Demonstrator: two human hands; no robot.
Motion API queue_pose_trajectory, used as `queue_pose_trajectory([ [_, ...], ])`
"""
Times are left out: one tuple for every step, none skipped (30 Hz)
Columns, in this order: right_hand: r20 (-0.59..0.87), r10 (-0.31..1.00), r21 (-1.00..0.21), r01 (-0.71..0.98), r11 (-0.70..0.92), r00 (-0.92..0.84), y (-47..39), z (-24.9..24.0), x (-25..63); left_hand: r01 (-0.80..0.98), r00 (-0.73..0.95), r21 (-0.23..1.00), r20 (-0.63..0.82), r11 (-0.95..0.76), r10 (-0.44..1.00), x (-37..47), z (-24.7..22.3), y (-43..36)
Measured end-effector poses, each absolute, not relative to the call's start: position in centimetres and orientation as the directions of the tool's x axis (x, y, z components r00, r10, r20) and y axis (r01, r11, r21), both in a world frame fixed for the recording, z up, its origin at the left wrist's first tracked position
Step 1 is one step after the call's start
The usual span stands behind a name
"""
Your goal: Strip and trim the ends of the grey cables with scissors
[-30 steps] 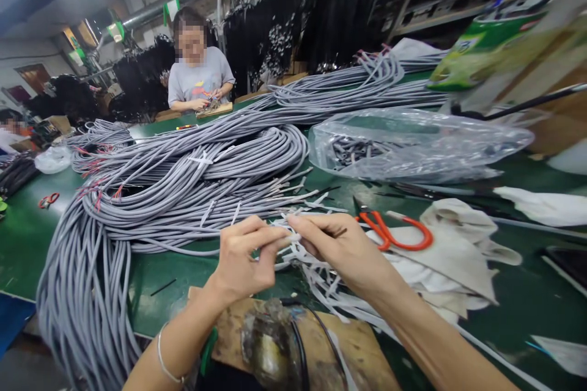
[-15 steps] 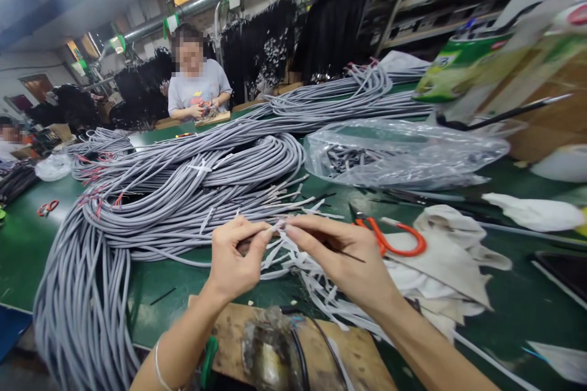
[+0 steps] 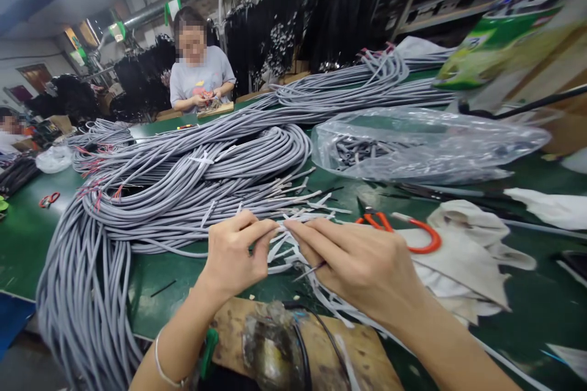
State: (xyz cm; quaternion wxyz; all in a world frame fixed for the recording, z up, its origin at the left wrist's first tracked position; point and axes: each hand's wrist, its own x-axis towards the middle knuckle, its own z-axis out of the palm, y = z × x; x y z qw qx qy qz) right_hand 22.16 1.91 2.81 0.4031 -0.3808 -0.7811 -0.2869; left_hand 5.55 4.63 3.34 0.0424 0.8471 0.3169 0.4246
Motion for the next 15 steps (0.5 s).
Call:
queue_pose_trajectory([
  [0.831, 0.368, 0.180, 0.829, 0.530, -0.417, 1.9, 2.7, 22.1, 0.516, 0.473, 0.296, 0.684, -0.804, 0.555, 5.5, 3.2, 4.7],
  [0.814, 0.376, 0.207, 0.826, 0.524, -0.442, 1.9, 2.6, 22.0, 0.524, 0.508, 0.253, 0.673, -0.813, 0.537, 5.4, 3.1, 4.8],
  [0.800, 0.389, 0.214, 0.824, 0.525, -0.456, 1.9, 2.5, 22.0, 0.526, 0.542, 0.213, 0.662, -0.823, 0.518, 5.4, 3.1, 4.9],
  [0.791, 0.407, 0.197, 0.819, 0.538, -0.457, 1.9, 2.5, 22.0, 0.521, 0.568, 0.184, 0.654, -0.833, 0.499, 5.3, 3.1, 5.0],
  [0.785, 0.430, 0.150, 0.810, 0.566, -0.446, 1.9, 2.5, 22.1, 0.509, 0.584, 0.174, 0.650, -0.843, 0.487, 5.2, 3.2, 5.0],
  [0.781, 0.463, 0.068, 0.794, 0.604, -0.419, 2.0, 2.5, 22.2, 0.489, 0.590, 0.188, 0.648, -0.852, 0.482, 5.2, 3.3, 5.1],
  [0.773, 0.508, -0.042, 0.768, 0.639, -0.380, 2.1, 2.5, 22.4, 0.458, 0.587, 0.228, 0.649, -0.859, 0.485, 5.1, 3.5, 5.1],
  [0.755, 0.563, -0.170, 0.729, 0.663, -0.336, 2.2, 2.6, 22.5, 0.418, 0.576, 0.287, 0.650, -0.862, 0.496, 5.1, 3.7, 5.1],
  [0.723, 0.627, -0.300, 0.685, 0.664, -0.291, 2.3, 2.7, 22.8, 0.376, 0.562, 0.351, 0.650, -0.857, 0.512, 5.0, 4.0, 5.0],
  [0.681, 0.692, -0.420, 0.647, 0.637, -0.240, 2.5, 2.9, 22.9, 0.342, 0.543, 0.407, 0.650, -0.847, 0.531, 5.0, 4.2, 5.0],
  [0.634, 0.753, -0.522, 0.621, 0.584, -0.176, 2.6, 3.0, 23.1, 0.323, 0.517, 0.445, 0.656, -0.835, 0.550, 5.0, 4.3, 4.9],
  [0.590, 0.801, -0.601, 0.606, 0.521, -0.104, 2.7, 3.1, 23.2, 0.326, 0.479, 0.467, 0.669, -0.822, 0.569, 5.1, 4.4, 4.8],
  [0.555, 0.831, -0.658, 0.595, 0.462, -0.032, 2.7, 3.2, 23.2, 0.345, 0.430, 0.474, 0.688, -0.810, 0.585, 5.2, 4.4, 4.7],
  [0.537, 0.843, -0.694, 0.586, 0.418, 0.033, 2.7, 3.2, 23.1, 0.374, 0.377, 0.471, 0.710, -0.799, 0.595, 5.3, 4.4, 4.6],
  [0.538, 0.839, -0.707, 0.586, 0.395, 0.083, 2.6, 3.2, 22.9, 0.405, 0.323, 0.461, 0.736, -0.790, 0.595, 5.4, 4.3, 4.5],
])
